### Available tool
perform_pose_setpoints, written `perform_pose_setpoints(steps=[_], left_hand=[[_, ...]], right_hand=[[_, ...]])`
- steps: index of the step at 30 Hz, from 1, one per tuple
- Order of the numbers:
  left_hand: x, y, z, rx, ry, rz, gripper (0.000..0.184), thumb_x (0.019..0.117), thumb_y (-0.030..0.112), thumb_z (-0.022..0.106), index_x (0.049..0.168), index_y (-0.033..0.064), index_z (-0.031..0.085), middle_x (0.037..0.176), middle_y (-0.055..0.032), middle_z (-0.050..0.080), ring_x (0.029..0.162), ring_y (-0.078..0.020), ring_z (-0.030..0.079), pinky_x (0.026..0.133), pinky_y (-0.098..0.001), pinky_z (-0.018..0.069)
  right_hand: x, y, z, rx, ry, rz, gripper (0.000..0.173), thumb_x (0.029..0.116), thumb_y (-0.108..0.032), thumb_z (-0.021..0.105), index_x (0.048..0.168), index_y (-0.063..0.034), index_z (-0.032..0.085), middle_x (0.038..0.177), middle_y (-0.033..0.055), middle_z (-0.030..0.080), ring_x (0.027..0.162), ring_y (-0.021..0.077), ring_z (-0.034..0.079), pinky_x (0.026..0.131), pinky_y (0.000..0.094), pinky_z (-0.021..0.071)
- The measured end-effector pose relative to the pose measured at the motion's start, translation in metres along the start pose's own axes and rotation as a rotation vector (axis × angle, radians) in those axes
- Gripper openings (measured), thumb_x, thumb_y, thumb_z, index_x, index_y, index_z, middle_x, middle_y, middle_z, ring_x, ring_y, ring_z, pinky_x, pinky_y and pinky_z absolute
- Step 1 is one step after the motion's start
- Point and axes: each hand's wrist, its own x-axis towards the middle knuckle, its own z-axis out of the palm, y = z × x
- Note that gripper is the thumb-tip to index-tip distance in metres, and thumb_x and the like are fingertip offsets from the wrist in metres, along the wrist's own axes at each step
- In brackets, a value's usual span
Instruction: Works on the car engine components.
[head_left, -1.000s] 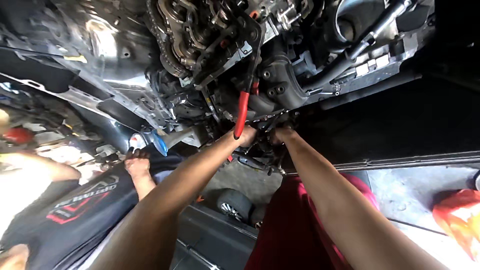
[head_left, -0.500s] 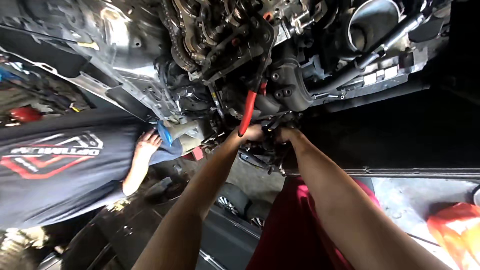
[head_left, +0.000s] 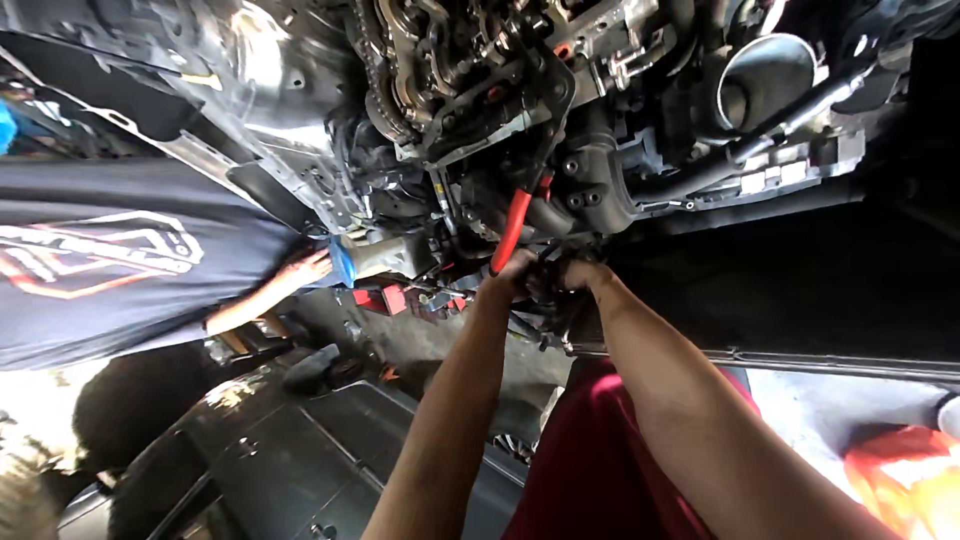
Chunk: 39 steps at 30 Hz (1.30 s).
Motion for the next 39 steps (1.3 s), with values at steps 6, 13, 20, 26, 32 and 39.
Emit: perform_pose_setpoints(steps=[6, 13, 20, 26, 32, 39], left_hand=[[-0.027, -0.017, -0.006, 0.146, 0.120, 0.195, 0.018, 0.1057, 0.012, 0.043, 0.099, 0.0067, 0.059, 0.061, -0.0010, 0.054, 0.042, -0.0068, 0.043, 0.038, -0.0202, 0.0362], [-0.014, -0.015, 0.019, 0.713, 0.191, 0.107, 0.022, 0.1073, 0.024, 0.052, 0.118, 0.0058, 0.059, 0.070, -0.0031, 0.055, 0.048, -0.0098, 0.046, 0.044, -0.0241, 0.0393], [-0.002, -0.012, 0.012, 0.743, 0.189, -0.027, 0.026, 0.1075, 0.030, 0.050, 0.118, 0.0084, 0.059, 0.066, -0.0019, 0.050, 0.044, -0.0084, 0.042, 0.041, -0.0226, 0.0365], [0.002, -0.015, 0.006, 0.515, 0.096, -0.041, 0.017, 0.1078, 0.021, 0.048, 0.105, 0.0067, 0.056, 0.061, -0.0010, 0.049, 0.042, -0.0076, 0.041, 0.039, -0.0199, 0.0354], [-0.003, -0.015, 0.008, 0.473, 0.085, -0.036, 0.030, 0.1095, 0.022, 0.042, 0.085, 0.0076, 0.052, 0.056, 0.0008, 0.045, 0.039, -0.0068, 0.038, 0.037, -0.0194, 0.0339], [-0.003, -0.012, 0.009, 0.521, 0.090, 0.003, 0.018, 0.1078, 0.018, 0.047, 0.098, 0.0055, 0.055, 0.059, 0.0002, 0.048, 0.040, -0.0059, 0.041, 0.037, -0.0180, 0.0352]], right_hand=[[0.007, 0.006, -0.002, -0.076, -0.031, -0.117, 0.040, 0.1016, -0.019, 0.063, 0.131, 0.0078, 0.061, 0.132, 0.0310, 0.060, 0.127, 0.0448, 0.056, 0.108, 0.0633, 0.0403], [0.028, 0.017, 0.003, -0.066, -0.023, -0.095, 0.040, 0.0982, -0.021, 0.069, 0.125, 0.0075, 0.064, 0.126, 0.0290, 0.064, 0.122, 0.0428, 0.060, 0.106, 0.0633, 0.0429], [0.025, 0.013, 0.001, -0.142, -0.043, -0.122, 0.038, 0.0991, -0.022, 0.066, 0.125, 0.0053, 0.065, 0.127, 0.0285, 0.064, 0.124, 0.0436, 0.059, 0.105, 0.0658, 0.0423], [0.005, 0.002, -0.003, -0.094, -0.047, -0.081, 0.040, 0.1006, -0.019, 0.063, 0.132, 0.0061, 0.061, 0.133, 0.0290, 0.061, 0.128, 0.0430, 0.056, 0.108, 0.0630, 0.0413], [0.014, 0.010, 0.000, -0.043, -0.029, -0.103, 0.040, 0.1005, -0.017, 0.064, 0.133, 0.0059, 0.061, 0.134, 0.0294, 0.060, 0.127, 0.0437, 0.056, 0.108, 0.0634, 0.0407], [0.014, 0.011, -0.001, -0.044, -0.032, -0.116, 0.041, 0.1004, -0.019, 0.064, 0.135, 0.0035, 0.060, 0.134, 0.0286, 0.061, 0.127, 0.0438, 0.056, 0.108, 0.0647, 0.0410]])
